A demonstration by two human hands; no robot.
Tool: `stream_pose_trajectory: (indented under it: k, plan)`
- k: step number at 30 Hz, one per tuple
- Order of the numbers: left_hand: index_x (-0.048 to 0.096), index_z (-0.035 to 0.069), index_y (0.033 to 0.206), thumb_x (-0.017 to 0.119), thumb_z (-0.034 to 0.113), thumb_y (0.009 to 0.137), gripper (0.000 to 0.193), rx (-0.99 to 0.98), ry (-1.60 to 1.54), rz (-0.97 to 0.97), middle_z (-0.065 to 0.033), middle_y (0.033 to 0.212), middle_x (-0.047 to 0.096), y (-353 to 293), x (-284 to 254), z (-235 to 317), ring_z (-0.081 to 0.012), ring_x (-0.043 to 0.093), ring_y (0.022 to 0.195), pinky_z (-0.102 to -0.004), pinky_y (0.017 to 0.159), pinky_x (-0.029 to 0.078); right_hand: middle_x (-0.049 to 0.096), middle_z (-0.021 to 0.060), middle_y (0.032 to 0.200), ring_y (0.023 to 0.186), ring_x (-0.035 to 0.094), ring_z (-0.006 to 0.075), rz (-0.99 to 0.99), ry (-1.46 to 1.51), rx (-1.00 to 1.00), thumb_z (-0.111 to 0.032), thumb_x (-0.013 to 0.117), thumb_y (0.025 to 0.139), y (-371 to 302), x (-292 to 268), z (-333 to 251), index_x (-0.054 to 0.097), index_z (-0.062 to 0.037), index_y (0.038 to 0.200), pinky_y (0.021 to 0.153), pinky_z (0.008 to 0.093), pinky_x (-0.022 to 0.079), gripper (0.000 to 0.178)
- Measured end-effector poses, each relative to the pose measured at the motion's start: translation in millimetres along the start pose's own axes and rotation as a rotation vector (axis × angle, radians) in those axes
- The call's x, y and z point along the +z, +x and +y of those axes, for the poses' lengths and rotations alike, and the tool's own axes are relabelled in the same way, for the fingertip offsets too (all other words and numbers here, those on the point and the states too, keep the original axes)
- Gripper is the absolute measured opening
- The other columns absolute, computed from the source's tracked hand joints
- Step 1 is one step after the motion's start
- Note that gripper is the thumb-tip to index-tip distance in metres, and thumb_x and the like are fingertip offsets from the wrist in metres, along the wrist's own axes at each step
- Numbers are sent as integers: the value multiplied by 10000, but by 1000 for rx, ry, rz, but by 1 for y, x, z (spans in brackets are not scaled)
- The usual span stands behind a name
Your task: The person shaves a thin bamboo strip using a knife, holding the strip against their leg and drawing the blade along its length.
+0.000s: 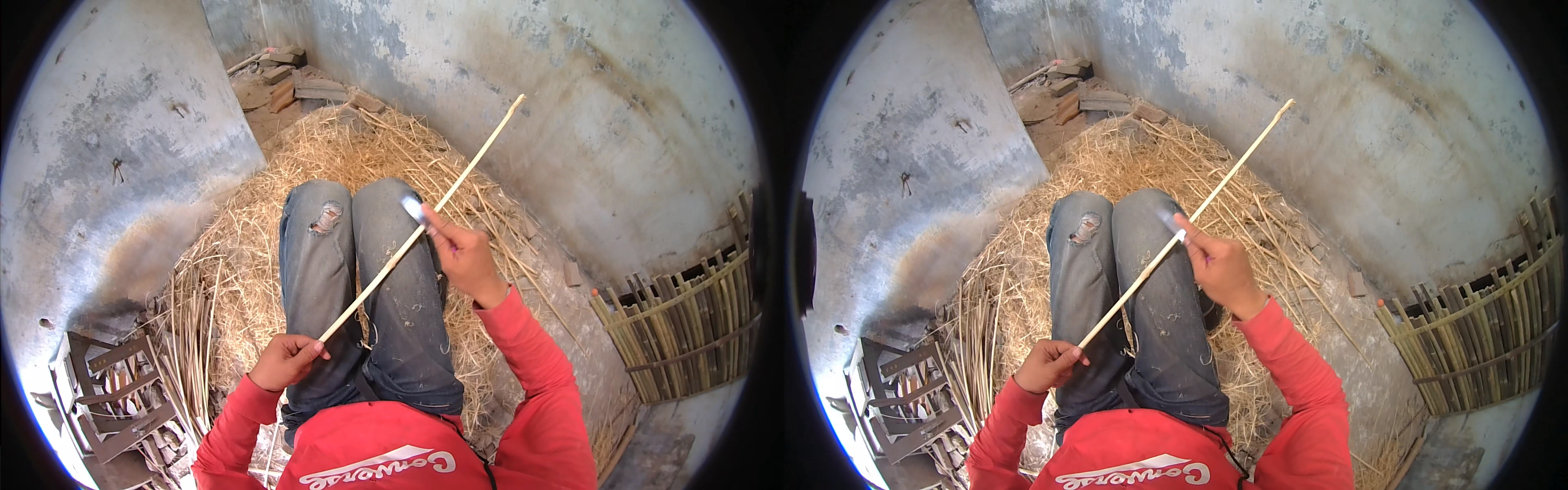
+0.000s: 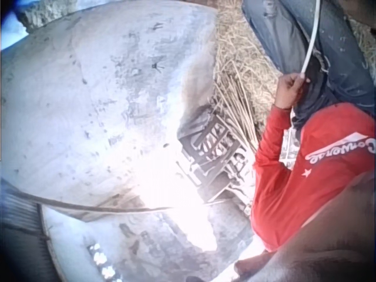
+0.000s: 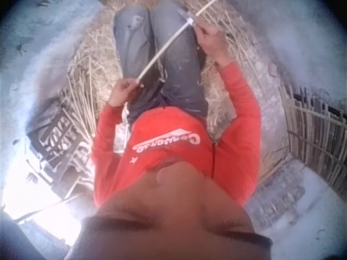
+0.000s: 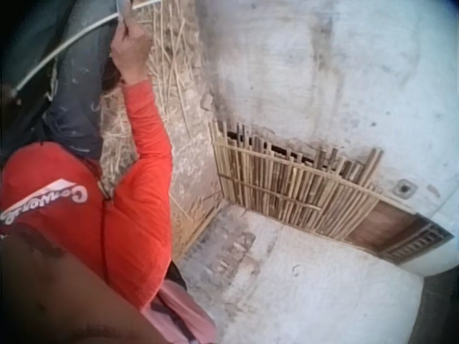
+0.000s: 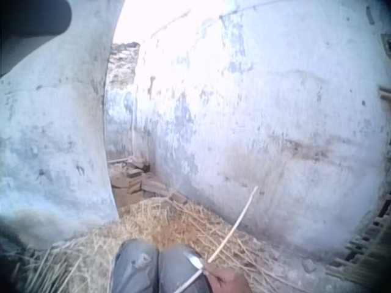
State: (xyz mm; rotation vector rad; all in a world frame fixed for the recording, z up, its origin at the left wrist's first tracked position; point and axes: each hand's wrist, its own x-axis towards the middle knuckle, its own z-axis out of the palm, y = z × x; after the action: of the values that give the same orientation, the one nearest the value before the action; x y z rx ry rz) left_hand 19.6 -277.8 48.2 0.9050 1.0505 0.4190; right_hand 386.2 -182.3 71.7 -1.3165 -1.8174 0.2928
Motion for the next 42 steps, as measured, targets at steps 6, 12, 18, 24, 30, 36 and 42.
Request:
stream_pose_trajectory:
  k: [6, 12, 18, 24, 30, 36, 42]
  plan:
    - [767, 11, 897, 656, 230, 1023, 276, 190, 277, 160, 48, 577, 504, -19, -12, -11, -32, 413, 500, -232, 472, 307, 562, 194, 618, 463, 468, 161, 234, -89, 106, -127, 610, 995, 34, -23, 57, 652, -178, 1379, 486, 344, 406, 390]
    - [786, 8, 947, 693, 228, 1000, 244, 68, 287, 209, 65, 593, 513, -49, -50, -21, -33, 422, 539, -242, 494, 311, 453, 148, 612, 534, 395, 134, 407, -149, 135, -146, 612, 1002, 62, -41, 82, 660, -165, 1365, 522, 321, 402, 367]
    - [789, 10, 965, 702, 235, 996, 243, 78, 337, 198, 72, 596, 498, -54, -73, -30, -32, 403, 545, -244, 500, 302, 441, 134, 613, 545, 390, 132, 447, -143, 150, -146, 615, 994, 66, -47, 87, 673, -151, 1345, 536, 314, 400, 356]
    - [790, 7, 948, 708, 250, 993, 260, 100, 384, 203, 69, 596, 501, -51, -74, -27, -39, 405, 546, -255, 501, 303, 442, 132, 616, 548, 398, 132, 461, -142, 136, -141, 620, 988, 60, -50, 90, 673, -151, 1345, 539, 315, 403, 361]
    - [790, 6, 945, 708, 246, 993, 258, 107, 384, 215, 60, 598, 517, -50, -73, -26, -41, 424, 549, -254, 502, 319, 474, 144, 623, 552, 415, 131, 420, -148, 202, -148, 623, 994, 57, -53, 87, 676, -149, 1343, 549, 310, 415, 353]
    - [790, 5, 944, 709, 239, 992, 252, 102, 403, 216, 55, 608, 535, -51, -74, -25, -42, 442, 559, -253, 507, 335, 511, 142, 634, 561, 429, 124, 425, -148, 188, -139, 618, 998, 57, -53, 88, 678, -146, 1343, 556, 306, 423, 350]
    - [788, 2, 944, 722, 227, 979, 237, 136, 442, 243, 47, 605, 548, -49, -74, -28, -50, 451, 563, -263, 511, 349, 496, 127, 624, 564, 429, 112, 401, -152, 215, -149, 617, 1000, 56, -54, 86, 673, -152, 1349, 554, 303, 420, 354]
